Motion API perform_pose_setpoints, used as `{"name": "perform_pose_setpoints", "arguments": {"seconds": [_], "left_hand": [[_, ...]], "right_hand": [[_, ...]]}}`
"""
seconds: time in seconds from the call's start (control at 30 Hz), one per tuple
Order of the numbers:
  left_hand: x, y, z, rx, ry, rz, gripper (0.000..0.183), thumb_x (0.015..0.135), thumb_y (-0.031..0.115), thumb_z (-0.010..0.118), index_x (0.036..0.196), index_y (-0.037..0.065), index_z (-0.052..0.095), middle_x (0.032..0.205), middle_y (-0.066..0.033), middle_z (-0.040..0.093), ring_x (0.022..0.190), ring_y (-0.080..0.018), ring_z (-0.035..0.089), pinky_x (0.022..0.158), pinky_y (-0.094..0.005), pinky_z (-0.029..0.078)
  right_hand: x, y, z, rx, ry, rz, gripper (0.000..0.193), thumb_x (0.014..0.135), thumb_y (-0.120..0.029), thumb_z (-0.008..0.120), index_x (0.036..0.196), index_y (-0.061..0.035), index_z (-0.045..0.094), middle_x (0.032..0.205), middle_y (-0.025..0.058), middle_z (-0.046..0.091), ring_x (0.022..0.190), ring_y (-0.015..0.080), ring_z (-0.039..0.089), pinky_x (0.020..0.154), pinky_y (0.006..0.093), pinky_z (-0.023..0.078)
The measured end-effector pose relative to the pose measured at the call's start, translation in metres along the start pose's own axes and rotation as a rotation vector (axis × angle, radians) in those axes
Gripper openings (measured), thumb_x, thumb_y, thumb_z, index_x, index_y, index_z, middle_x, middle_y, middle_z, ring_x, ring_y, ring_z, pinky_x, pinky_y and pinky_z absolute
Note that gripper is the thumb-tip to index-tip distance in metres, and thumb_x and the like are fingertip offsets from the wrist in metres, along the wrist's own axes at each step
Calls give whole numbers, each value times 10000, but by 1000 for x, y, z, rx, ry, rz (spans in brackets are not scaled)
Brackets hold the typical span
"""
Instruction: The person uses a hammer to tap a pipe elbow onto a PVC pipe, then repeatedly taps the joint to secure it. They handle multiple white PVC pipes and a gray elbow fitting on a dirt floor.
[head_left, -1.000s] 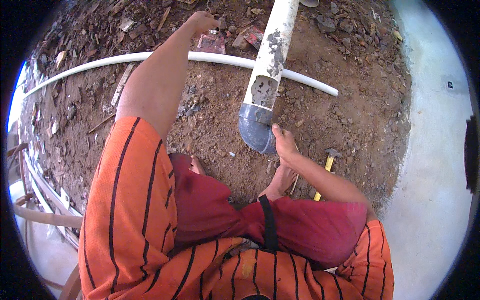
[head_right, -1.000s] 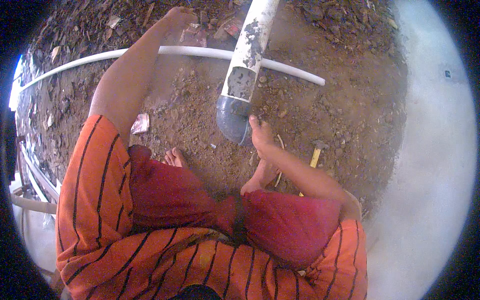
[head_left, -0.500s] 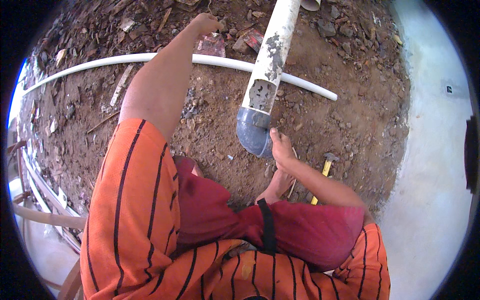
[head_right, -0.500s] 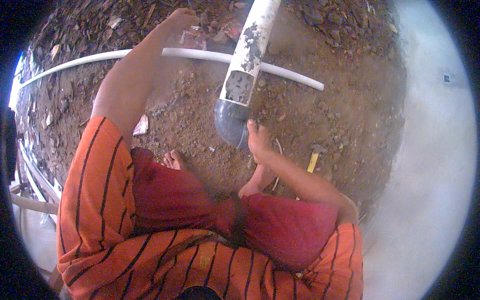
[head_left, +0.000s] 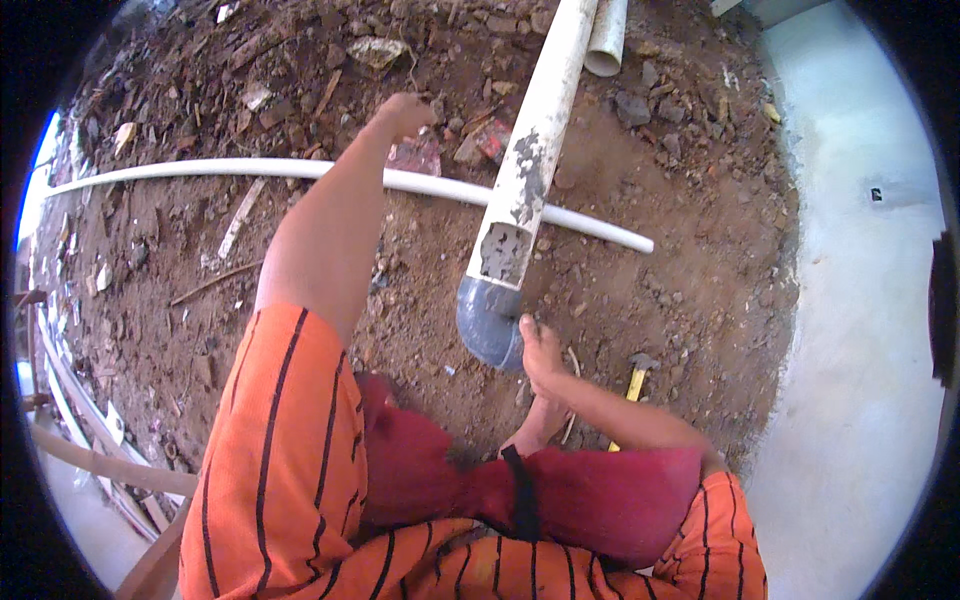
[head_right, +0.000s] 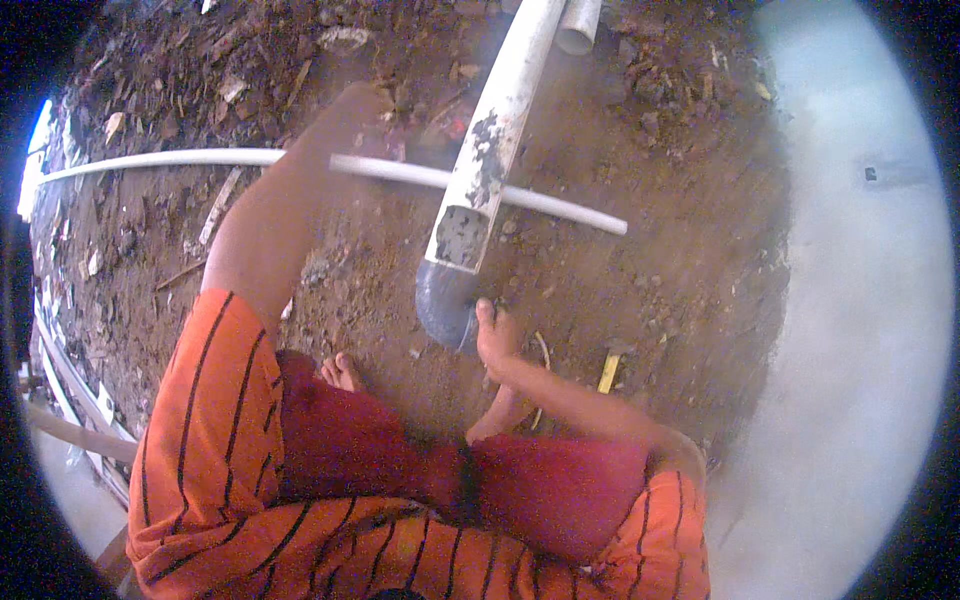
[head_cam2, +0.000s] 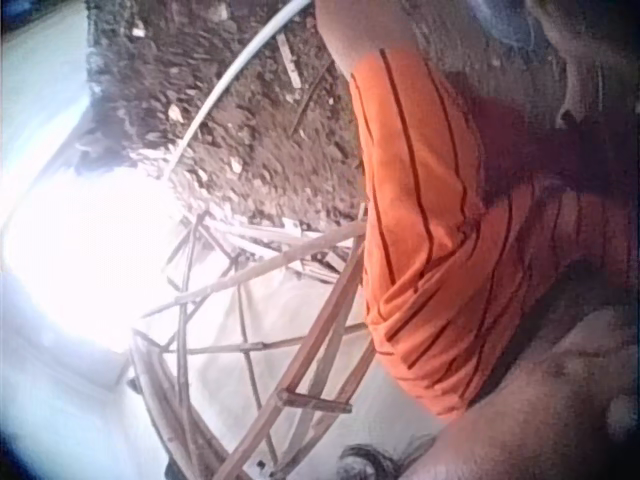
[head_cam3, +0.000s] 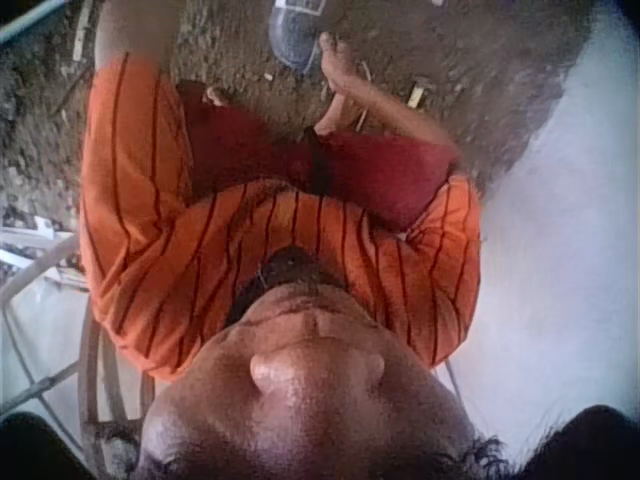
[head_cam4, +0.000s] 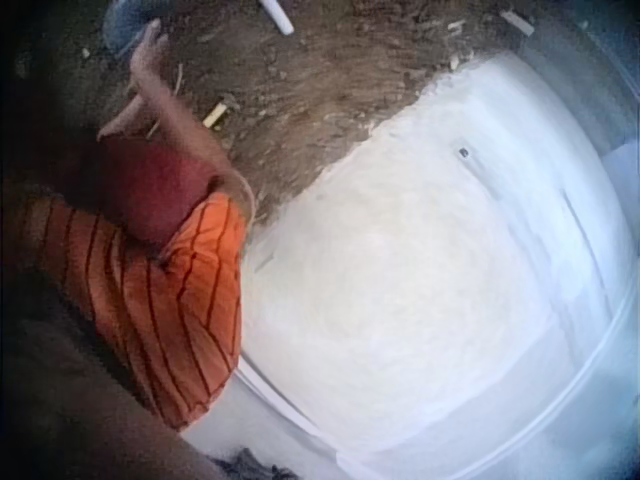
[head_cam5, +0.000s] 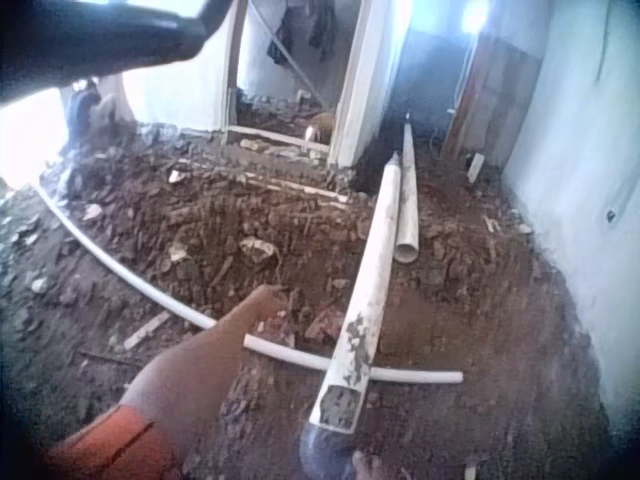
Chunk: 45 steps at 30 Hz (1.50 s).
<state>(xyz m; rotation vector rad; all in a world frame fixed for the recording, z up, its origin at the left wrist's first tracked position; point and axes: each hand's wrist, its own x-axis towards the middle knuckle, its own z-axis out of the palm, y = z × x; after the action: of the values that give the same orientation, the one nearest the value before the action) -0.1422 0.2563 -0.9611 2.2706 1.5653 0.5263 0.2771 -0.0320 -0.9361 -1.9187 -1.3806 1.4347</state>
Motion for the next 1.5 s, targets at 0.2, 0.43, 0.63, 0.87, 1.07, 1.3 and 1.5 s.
{"name": "perform_pose_setpoints", "arguments": {"seconds": [0.2, 0.43, 0.63, 0.87, 1.07, 1.3, 1.5], "left_hand": [[2, 38, 16, -90, 41, -189, 114, 739, 192, 618, 818, 115, 644, 748, -108, 677, 696, -275, 659, 646, -393, 508], [21, 60, 34, -117, -106, -278, 240, 727, 273, 707, 727, 61, 594, 665, -75, 637, 624, -206, 613, 589, -365, 480], [-7, -12, 43, -221, 146, -316, 309, 671, 258, 789, 676, 30, 582, 576, -43, 565, 531, -139, 534, 515, -333, 450], [-10, 2, 29, -463, 252, -461, 272, 777, 264, 660, 840, 0, 676, 685, -79, 637, 590, -151, 595, 568, -329, 485], [-5, 9, 38, -364, 184, -501, 286, 773, 268, 643, 912, 22, 686, 731, -97, 661, 645, -184, 633, 625, -339, 509], [-7, 50, 13, -479, 153, -687, 305, 734, 250, 655, 949, 36, 684, 837, -134, 684, 774, -224, 660, 737, -348, 511], [16, 63, 42, -452, 110, -602, 301, 732, 250, 656, 954, 51, 687, 841, -139, 683, 783, -232, 656, 734, -348, 509]], "right_hand": [[8, 23, 5, 136, 14, -3, 504, 952, -431, 462, 946, 49, 617, 852, 58, 605, 805, 144, 506, 739, 365, 434], [5, 22, -5, -70, 92, 15, 523, 933, -442, 471, 951, 61, 611, 803, 131, 635, 773, 183, 552, 713, 391, 444], [0, -3, 14, -146, 58, 16, 537, 924, -460, 471, 980, 54, 615, 837, 163, 651, 786, 237, 595, 730, 406, 449], [3, 7, 10, -133, 51, -11, 540, 922, -467, 469, 976, 48, 621, 809, 148, 644, 763, 225, 589, 721, 408, 452], [4, 10, 6, -58, 6, 1, 533, 928, -457, 466, 972, 51, 623, 800, 127, 638, 758, 208, 574, 721, 403, 450], [2, 7, 5, -43, 12, 21, 524, 940, -443, 452, 1007, 50, 613, 867, 135, 637, 815, 203, 568, 753, 387, 444], [7, 28, -8, -80, 54, 63, 537, 937, -454, 449, 987, 56, 607, 841, 128, 633, 788, 214, 565, 738, 390, 446]]}}
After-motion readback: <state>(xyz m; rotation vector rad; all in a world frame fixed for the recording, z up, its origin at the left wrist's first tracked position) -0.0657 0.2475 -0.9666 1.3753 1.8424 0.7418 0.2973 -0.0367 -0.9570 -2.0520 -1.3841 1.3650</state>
